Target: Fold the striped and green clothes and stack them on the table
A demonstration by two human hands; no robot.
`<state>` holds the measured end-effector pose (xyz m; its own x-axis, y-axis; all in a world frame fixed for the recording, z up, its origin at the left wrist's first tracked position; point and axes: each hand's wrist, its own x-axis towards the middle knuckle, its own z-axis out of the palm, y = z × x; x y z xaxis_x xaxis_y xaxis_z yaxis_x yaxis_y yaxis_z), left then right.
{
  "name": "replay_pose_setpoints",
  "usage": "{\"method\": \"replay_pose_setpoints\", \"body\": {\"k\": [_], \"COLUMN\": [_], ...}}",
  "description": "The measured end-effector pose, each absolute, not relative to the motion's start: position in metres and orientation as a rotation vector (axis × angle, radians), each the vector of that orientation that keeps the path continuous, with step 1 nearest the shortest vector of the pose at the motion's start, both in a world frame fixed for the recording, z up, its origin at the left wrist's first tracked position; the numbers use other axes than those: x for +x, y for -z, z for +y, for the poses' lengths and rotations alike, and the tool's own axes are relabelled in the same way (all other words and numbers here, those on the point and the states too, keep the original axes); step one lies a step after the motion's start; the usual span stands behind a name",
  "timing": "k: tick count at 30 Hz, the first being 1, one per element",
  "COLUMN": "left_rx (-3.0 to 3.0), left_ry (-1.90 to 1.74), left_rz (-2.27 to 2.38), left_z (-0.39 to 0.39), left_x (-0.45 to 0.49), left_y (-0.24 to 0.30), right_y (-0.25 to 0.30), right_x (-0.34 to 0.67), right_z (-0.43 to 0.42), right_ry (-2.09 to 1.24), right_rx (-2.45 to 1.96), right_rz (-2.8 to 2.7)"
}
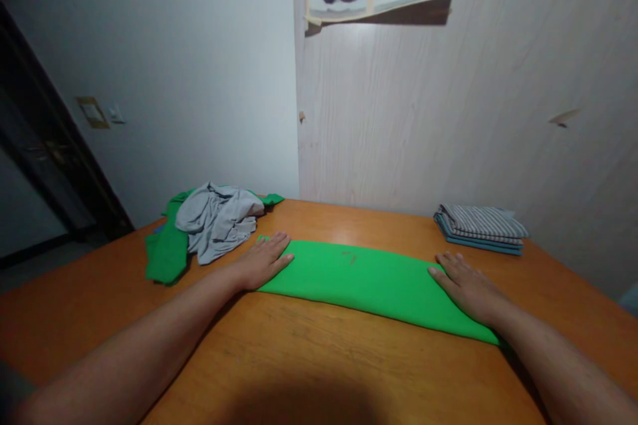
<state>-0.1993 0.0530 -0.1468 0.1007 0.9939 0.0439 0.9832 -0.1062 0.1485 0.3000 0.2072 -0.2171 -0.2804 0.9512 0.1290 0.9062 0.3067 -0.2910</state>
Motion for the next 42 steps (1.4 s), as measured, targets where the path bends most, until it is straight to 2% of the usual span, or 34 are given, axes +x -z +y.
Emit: {"method": "replay_pose_setpoints", "body": {"k": [9, 12, 15, 18, 26, 42], "left_rx": [2.293, 2.416, 2.536, 2.608, 2.527, 2.488], "left_ry": [-0.146, -0.238, -0.286, -0.235, -0.212, -0.162], "left_rz": [2.069, 1.979, 1.809, 1.669, 1.709, 1.672], "left_z": [0.059, 0.064, 0.070, 0.077, 0.082, 0.073], "left_x": [-0.190, -0.158, -0.116, -0.086, -0.083, -0.079], "left_y": [0.133, 0.121, 0.115, 0.121, 0.150, 0.137], "right_y": [0.179, 0.155, 0.139, 0.140, 0.163, 0.147], "right_x": [0.276, 0.239, 0.190, 0.153, 0.145, 0.124], "right_z": [0.188, 0.173, 0.154, 0.139, 0.130, 0.120], "right_ry": [-0.171, -0.088, -0.148, -0.236, -0.239, -0.250], "right_rx": [-1.830, -1.707, -1.444, -1.293, -1.440, -1.541], "right_rz": [-2.381, -2.375, -2.458, -2.555, -2.620, -2.647]}}
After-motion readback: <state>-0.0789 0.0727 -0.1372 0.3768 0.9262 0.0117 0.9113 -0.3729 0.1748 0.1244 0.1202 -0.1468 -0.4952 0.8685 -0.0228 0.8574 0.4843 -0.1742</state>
